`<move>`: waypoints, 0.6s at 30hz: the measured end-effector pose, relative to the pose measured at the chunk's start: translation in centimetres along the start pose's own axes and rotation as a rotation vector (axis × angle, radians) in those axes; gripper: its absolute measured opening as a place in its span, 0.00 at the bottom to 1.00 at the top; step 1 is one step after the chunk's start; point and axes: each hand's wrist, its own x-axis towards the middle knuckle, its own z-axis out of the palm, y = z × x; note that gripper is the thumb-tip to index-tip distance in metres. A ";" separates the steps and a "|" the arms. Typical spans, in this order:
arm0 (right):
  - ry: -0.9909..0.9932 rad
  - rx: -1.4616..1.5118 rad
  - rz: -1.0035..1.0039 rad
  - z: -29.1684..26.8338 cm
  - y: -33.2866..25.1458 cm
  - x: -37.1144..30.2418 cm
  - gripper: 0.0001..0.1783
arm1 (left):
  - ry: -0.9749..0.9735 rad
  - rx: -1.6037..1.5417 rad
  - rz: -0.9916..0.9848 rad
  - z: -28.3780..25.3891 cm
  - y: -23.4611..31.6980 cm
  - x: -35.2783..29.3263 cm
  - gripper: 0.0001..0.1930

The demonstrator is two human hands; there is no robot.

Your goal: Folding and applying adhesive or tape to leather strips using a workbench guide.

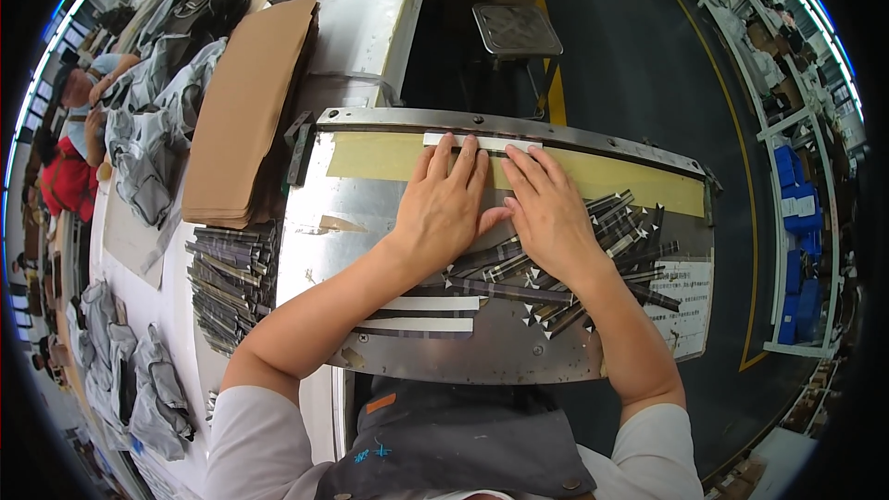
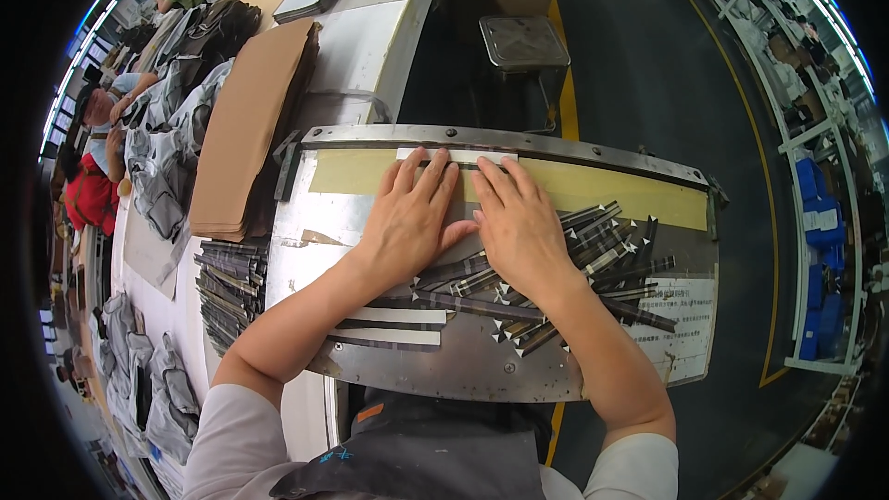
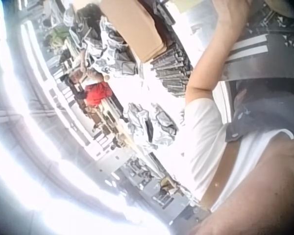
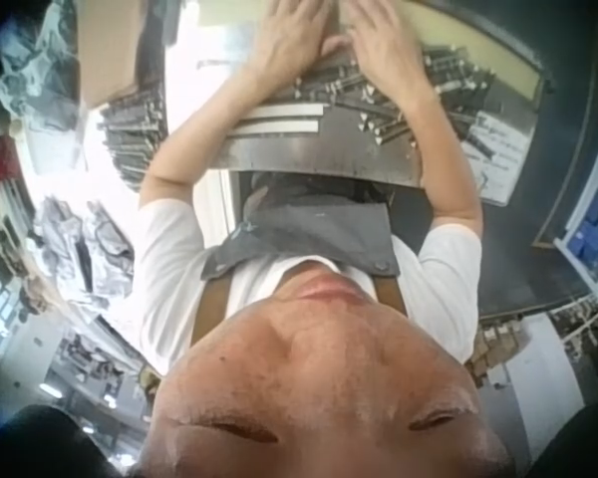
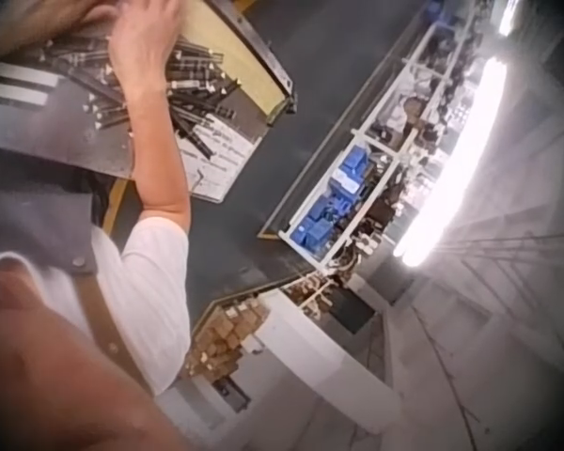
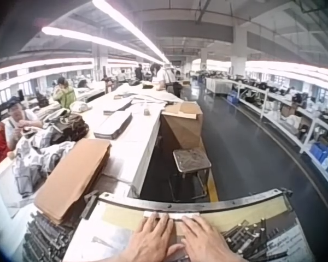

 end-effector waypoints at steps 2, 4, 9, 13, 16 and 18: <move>0.001 0.015 -0.002 0.1 0.0 0.0 0.25 | 0.004 -0.006 0.001 -0.2 0.0 0.0 0.34; 0.002 0.029 -0.004 0.1 0.0 0.0 0.25 | -0.008 0.015 0.004 -0.2 0.0 0.0 0.34; -0.005 0.040 -0.014 -0.2 -0.3 0.1 0.25 | -0.023 0.002 0.011 -0.5 0.2 -0.1 0.33; -0.005 0.036 -0.003 -0.2 -0.4 0.0 0.25 | -0.013 -0.022 0.021 -0.5 0.5 -0.2 0.33; 0.008 0.039 -0.015 0.0 -0.3 0.1 0.25 | -0.018 -0.012 0.020 -0.7 0.7 -0.2 0.33; 0.052 0.030 -0.033 0.0 -0.4 0.1 0.25 | -0.032 0.003 0.022 -0.8 0.7 -0.2 0.33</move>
